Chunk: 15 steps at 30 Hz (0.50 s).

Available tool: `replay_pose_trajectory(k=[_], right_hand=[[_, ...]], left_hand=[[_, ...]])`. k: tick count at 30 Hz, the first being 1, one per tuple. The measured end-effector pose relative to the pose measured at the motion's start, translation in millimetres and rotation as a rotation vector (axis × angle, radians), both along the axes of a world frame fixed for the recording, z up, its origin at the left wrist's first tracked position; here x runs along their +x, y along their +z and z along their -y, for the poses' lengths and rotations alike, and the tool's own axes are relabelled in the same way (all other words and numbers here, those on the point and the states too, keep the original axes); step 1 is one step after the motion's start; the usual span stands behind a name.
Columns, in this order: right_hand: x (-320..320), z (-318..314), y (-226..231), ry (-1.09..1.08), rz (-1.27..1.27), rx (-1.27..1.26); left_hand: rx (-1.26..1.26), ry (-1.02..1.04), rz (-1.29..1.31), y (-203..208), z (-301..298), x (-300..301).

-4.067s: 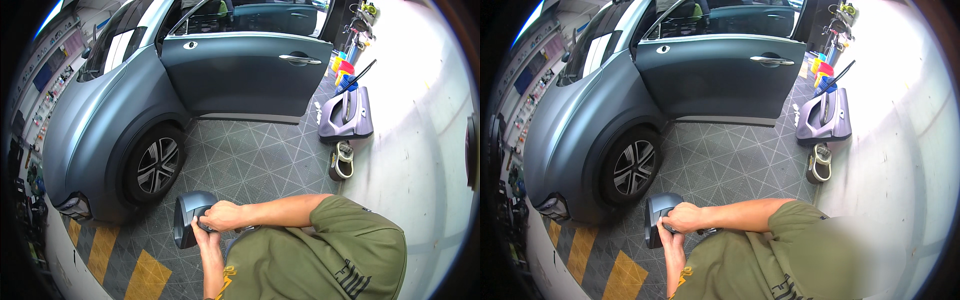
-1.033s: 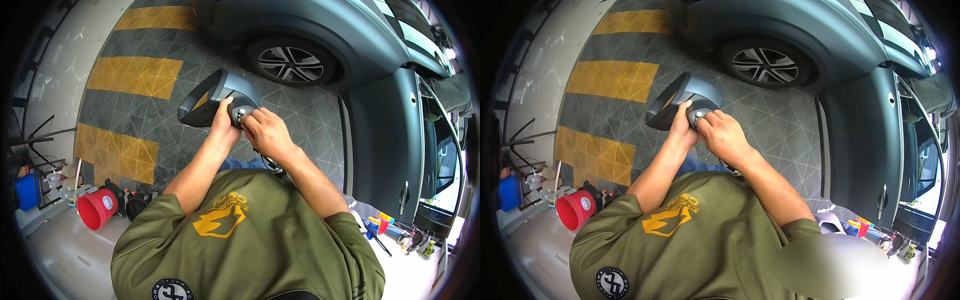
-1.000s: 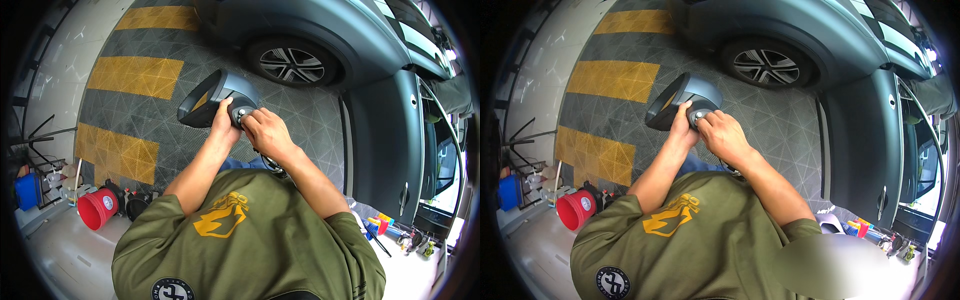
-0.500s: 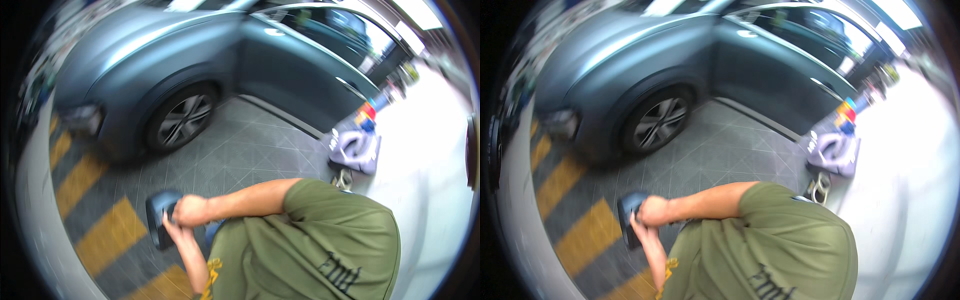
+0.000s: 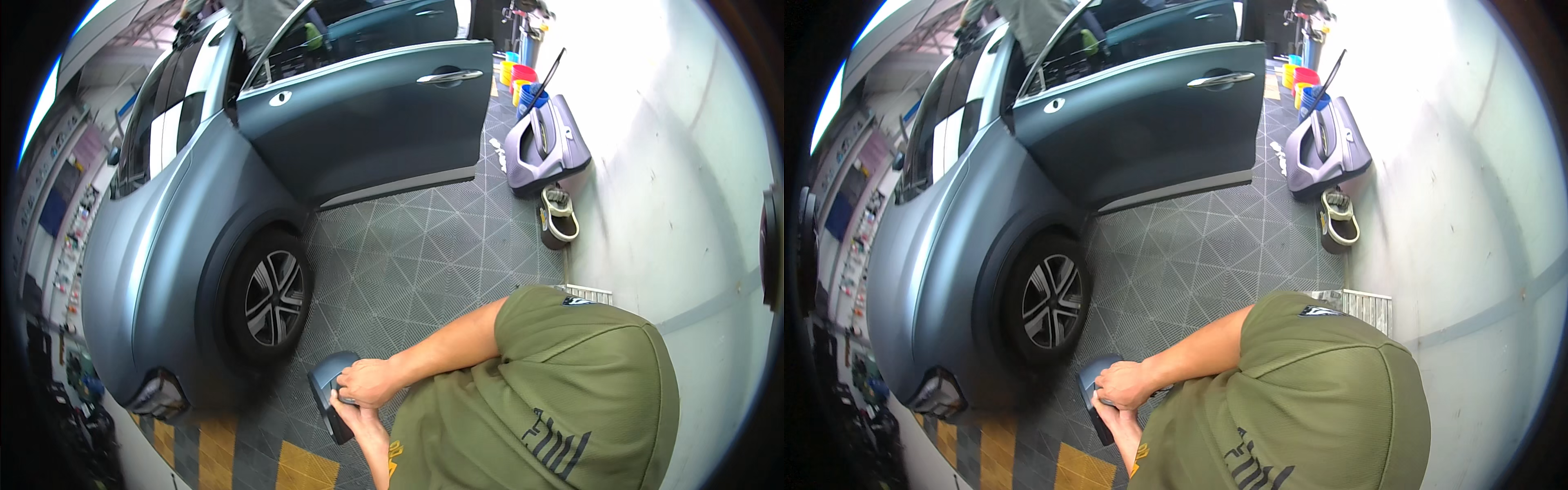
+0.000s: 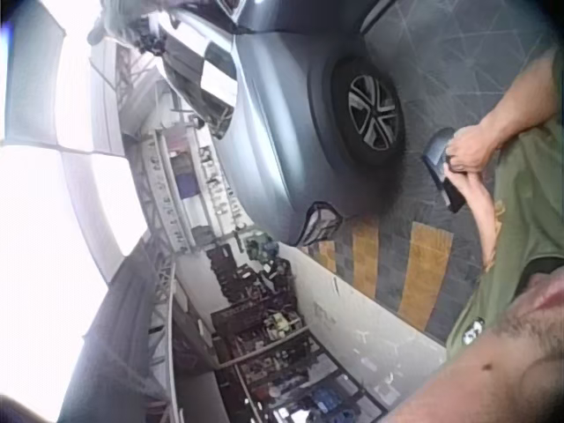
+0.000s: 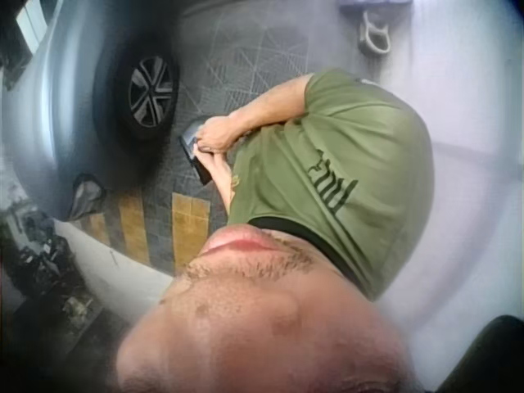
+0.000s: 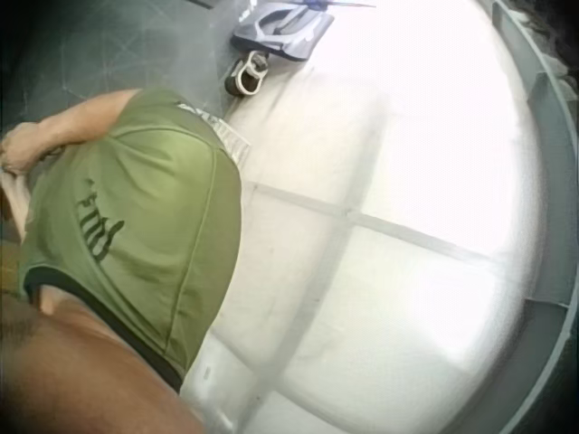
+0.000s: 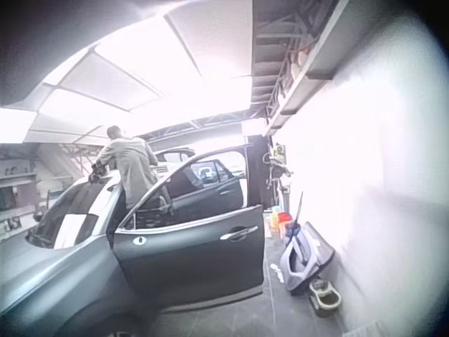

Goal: The person uses a T-handle wrench to loosen and remove bolts securing the side mirror to the car door. After removing the mirror, the person disconnects the wiring harness and sets the mirror aside.

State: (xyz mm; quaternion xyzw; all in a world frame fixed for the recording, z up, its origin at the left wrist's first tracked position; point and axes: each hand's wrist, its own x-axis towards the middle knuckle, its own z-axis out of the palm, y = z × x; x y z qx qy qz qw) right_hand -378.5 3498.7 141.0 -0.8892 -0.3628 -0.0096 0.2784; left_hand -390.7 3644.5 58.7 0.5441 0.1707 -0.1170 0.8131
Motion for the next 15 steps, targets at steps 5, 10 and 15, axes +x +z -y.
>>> replay_pose_trajectory(k=[5, 10, 15], right_hand=[[-16, 95, -14, -0.19, 0.109, 0.085], [-40, 208, -24, -0.42, 0.078, 0.084], [-69, 309, -29, -0.583, 0.118, 0.114]], left_hand=[[-0.242, -0.203, -0.265, 47, 102, 9], [0.049, -0.421, -0.142, 75, 231, -6], [-0.308, -0.498, -0.402, 17, 328, 12]])
